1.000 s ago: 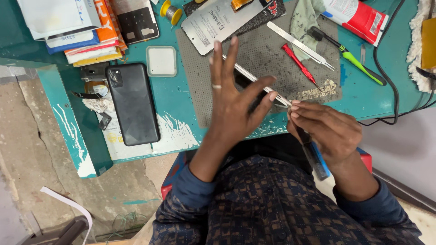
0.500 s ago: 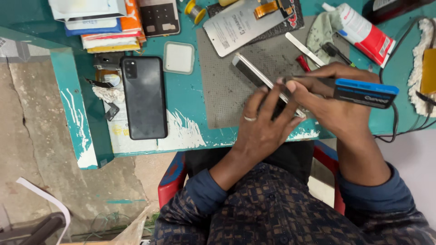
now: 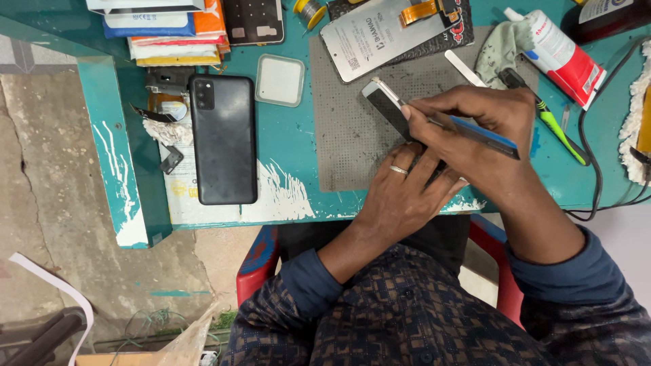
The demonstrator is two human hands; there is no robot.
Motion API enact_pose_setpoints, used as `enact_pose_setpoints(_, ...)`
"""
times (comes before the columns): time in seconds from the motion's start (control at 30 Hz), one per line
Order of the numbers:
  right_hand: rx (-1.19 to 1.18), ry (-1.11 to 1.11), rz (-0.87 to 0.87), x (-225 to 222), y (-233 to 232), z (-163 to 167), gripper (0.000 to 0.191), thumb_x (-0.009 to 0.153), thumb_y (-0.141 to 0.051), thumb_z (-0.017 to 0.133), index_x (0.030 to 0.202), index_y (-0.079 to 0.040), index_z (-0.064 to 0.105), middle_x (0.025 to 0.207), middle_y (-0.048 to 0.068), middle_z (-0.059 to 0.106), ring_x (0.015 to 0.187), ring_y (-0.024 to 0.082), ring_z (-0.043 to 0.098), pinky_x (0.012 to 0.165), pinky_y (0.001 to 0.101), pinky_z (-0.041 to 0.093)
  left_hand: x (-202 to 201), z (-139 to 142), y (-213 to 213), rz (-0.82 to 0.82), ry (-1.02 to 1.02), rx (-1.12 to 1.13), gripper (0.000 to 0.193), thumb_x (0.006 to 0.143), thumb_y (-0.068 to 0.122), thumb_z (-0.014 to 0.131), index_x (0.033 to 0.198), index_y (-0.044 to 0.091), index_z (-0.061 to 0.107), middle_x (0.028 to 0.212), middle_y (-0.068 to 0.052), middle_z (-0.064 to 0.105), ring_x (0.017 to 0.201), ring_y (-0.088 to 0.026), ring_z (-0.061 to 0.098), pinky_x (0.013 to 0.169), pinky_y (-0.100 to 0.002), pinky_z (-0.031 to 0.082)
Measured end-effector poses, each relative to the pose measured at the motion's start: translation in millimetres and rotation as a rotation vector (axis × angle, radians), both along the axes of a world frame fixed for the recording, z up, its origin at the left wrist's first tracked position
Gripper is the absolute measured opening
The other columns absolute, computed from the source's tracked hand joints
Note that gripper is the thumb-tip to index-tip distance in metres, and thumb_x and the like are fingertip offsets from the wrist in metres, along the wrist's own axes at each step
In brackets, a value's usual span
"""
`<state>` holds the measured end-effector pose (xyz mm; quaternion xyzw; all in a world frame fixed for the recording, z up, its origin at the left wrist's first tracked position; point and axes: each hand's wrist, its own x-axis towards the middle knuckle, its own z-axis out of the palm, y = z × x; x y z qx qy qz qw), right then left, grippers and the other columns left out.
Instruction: The person tests a smartphone's lock screen and dialer, then pries open the back cover with a blue pry tool, removes the back panel and battery, and works on the internal components with a red screwdriver at a repair bench.
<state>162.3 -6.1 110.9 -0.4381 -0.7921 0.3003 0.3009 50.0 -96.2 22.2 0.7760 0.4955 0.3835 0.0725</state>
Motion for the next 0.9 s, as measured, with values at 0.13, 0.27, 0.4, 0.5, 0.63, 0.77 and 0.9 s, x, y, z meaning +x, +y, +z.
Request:
enact_pose_setpoints(0.13,0.021,-0.032,0.039,-5,-3,10,0.011,0.102,-0.005,0.083,0.104,0.003,0.076,0.093,0.012,0.077,0.075,0.010,0.074,0.064,0.0205,0.056,0,-2,-2,0.000,-0.002,0.005,0.033,0.103,0.034,0.076,0.129,0.014,0.071,0.132,-0.011,0.056,0.116,-0.032,0.057,0.104,-0.047,0.052)
enact_pose_setpoints(0.27,0.285,-0.272,0.083,-17,-4,22,0.011,0.094,-0.002,0.085,0.097,0.004,0.076,0.095,0.017,0.078,0.066,0.022,0.071,0.058,0.0309,0.053,2,-12,-4,-0.022,-0.002,-0.017,0.028,0.100,0.029,0.075,0.119,0.010,0.070,0.128,-0.013,0.059,0.119,-0.035,0.058,0.105,-0.049,0.051)
enact_pose_setpoints(0.4,0.523,-0.381,0.173,-24,-7,27,0.015,0.082,0.004,0.077,0.095,0.006,0.072,0.092,0.019,0.074,0.081,0.031,0.077,0.068,0.0358,0.061,2,-20,-3,-0.128,-0.104,-0.206,0.027,0.099,0.029,0.075,0.116,0.009,0.069,0.113,-0.008,0.060,0.120,-0.031,0.061,0.116,-0.055,0.049)
enact_pose_setpoints(0.5,0.455,-0.347,0.170,-22,-6,22,0.012,0.088,0.000,0.081,0.097,0.004,0.074,0.092,0.017,0.076,0.077,0.025,0.075,0.065,0.0330,0.058,1,-16,-3,-0.058,0.028,-0.079,0.031,0.095,0.028,0.076,0.120,0.009,0.070,0.120,-0.012,0.059,0.118,-0.034,0.059,0.109,-0.054,0.050)
enact_pose_setpoints(0.63,0.116,-0.126,0.037,-14,6,10,0.012,0.098,-0.008,0.084,0.103,0.001,0.078,0.084,0.010,0.075,0.064,0.012,0.069,0.056,0.0246,0.050,0,-6,-1,-0.015,-0.028,-0.002,0.034,0.100,0.032,0.075,0.127,0.012,0.069,0.129,-0.012,0.057,0.117,-0.034,0.057,0.109,-0.050,0.050)
enact_pose_setpoints(0.77,0.019,-0.005,-0.017,-10,9,0,0.013,0.103,-0.010,0.085,0.109,0.000,0.080,0.073,0.006,0.069,0.060,0.006,0.064,0.055,0.0192,0.049,0,1,2,-0.003,-0.025,-0.010,0.038,0.102,0.037,0.075,0.129,0.012,0.068,0.132,-0.012,0.057,0.119,-0.033,0.057,0.110,-0.050,0.051)
enact_pose_setpoints(0.9,0.052,-0.013,0.031,-11,14,-2,0.012,0.103,-0.010,0.085,0.108,0.001,0.079,0.077,0.007,0.073,0.066,0.007,0.069,0.058,0.0198,0.051,0,3,2,0.019,0.005,-0.004,0.041,0.101,0.040,0.074,0.132,0.013,0.068,0.133,-0.012,0.057,0.117,-0.034,0.057,0.108,-0.050,0.051)
